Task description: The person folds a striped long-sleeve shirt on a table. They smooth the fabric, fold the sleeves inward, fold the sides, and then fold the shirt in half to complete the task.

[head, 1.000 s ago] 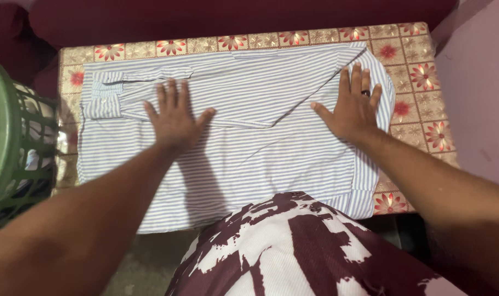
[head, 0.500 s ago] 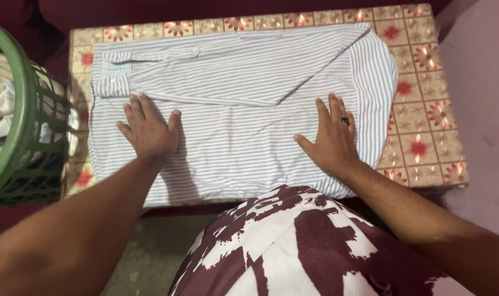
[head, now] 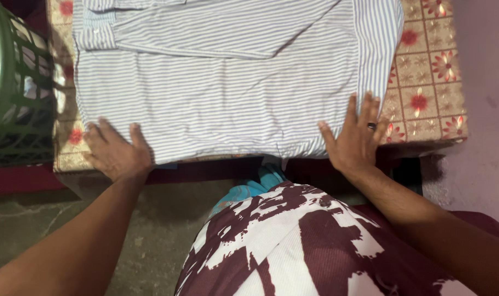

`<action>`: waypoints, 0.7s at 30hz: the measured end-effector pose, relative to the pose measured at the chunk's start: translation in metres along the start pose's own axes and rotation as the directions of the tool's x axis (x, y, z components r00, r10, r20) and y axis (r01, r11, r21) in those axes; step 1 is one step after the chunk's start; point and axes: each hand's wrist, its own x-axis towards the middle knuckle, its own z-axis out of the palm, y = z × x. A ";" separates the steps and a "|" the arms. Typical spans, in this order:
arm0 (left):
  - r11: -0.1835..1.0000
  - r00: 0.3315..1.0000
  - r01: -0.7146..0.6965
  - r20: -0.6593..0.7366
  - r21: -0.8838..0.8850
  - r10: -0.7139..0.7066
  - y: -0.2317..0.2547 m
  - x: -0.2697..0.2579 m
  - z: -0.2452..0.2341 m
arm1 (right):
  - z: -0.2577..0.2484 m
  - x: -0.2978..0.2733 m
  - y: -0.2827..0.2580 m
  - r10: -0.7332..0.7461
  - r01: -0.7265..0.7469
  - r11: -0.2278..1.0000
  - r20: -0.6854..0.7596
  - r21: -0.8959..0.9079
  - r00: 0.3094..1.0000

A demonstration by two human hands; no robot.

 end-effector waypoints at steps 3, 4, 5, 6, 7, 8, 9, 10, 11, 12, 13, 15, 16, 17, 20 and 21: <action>0.996 0.993 0.088 -0.080 -0.018 -0.089 -0.021 -0.011 -0.008 | -0.007 -0.020 0.011 0.236 -0.225 0.944 -0.017 0.242 0.972; 0.992 0.988 0.119 -0.098 -0.037 -0.122 -0.025 -0.013 -0.009 | -0.010 -0.024 0.015 0.290 -0.278 0.928 -0.013 0.247 0.957; 0.984 0.980 0.175 -0.096 -0.024 -0.176 -0.027 -0.014 -0.010 | -0.013 -0.026 0.019 0.344 -0.331 0.909 -0.008 0.252 0.939; 0.973 0.968 0.232 -0.098 -0.009 -0.232 -0.029 -0.012 -0.011 | -0.015 -0.026 0.021 0.393 -0.379 0.888 -0.003 0.259 0.919; 0.957 0.953 0.289 -0.100 0.005 -0.287 -0.030 -0.011 -0.012 | -0.016 -0.026 0.023 0.423 -0.401 0.873 -0.023 0.277 0.906; 0.942 0.938 0.336 -0.092 -0.007 -0.335 -0.031 -0.010 -0.013 | -0.017 -0.025 0.025 0.450 -0.419 0.858 -0.042 0.297 0.892; 0.924 0.920 0.382 -0.084 -0.018 -0.382 -0.032 -0.008 -0.015 | -0.018 -0.023 0.026 0.476 -0.436 0.842 -0.060 0.317 0.877; 0.904 0.901 0.426 -0.074 -0.030 -0.427 -0.033 -0.007 -0.016 | -0.018 -0.020 0.028 0.516 -0.465 0.805 -0.047 0.369 0.855; 0.894 0.892 0.442 -0.073 -0.073 -0.446 -0.033 -0.006 -0.019 | -0.018 -0.016 0.030 0.555 -0.493 0.763 -0.032 0.419 0.831; 0.883 0.883 0.455 -0.070 -0.116 -0.464 -0.033 -0.004 -0.022 | -0.018 -0.013 0.031 0.592 -0.518 0.717 -0.014 0.467 0.806; 0.870 0.874 0.468 -0.066 -0.158 -0.482 -0.032 -0.003 -0.024 | -0.018 -0.010 0.033 0.602 -0.536 0.702 0.011 0.469 0.799; 0.773 0.812 0.578 0.088 -0.260 -0.578 -0.029 0.002 -0.029 | -0.020 -0.007 0.038 0.623 -0.573 0.672 0.061 0.470 0.780; 0.716 0.774 0.631 0.171 -0.300 -0.610 -0.027 0.005 -0.031 | -0.022 -0.005 0.041 0.634 -0.580 0.640 0.081 0.503 0.769; 0.657 0.739 0.666 0.191 -0.353 -0.646 -0.025 0.009 -0.033 | -0.025 -0.004 0.046 0.643 -0.587 0.607 0.102 0.535 0.759; 0.539 0.668 0.717 0.217 -0.443 -0.712 -0.024 0.018 -0.037 | -0.027 -0.001 0.050 0.651 -0.614 0.584 0.147 0.531 0.745; 0.556 0.675 0.710 0.189 -0.433 -0.713 -0.024 0.020 -0.035 | -0.027 -0.001 0.051 0.652 -0.624 0.588 0.156 0.514 0.742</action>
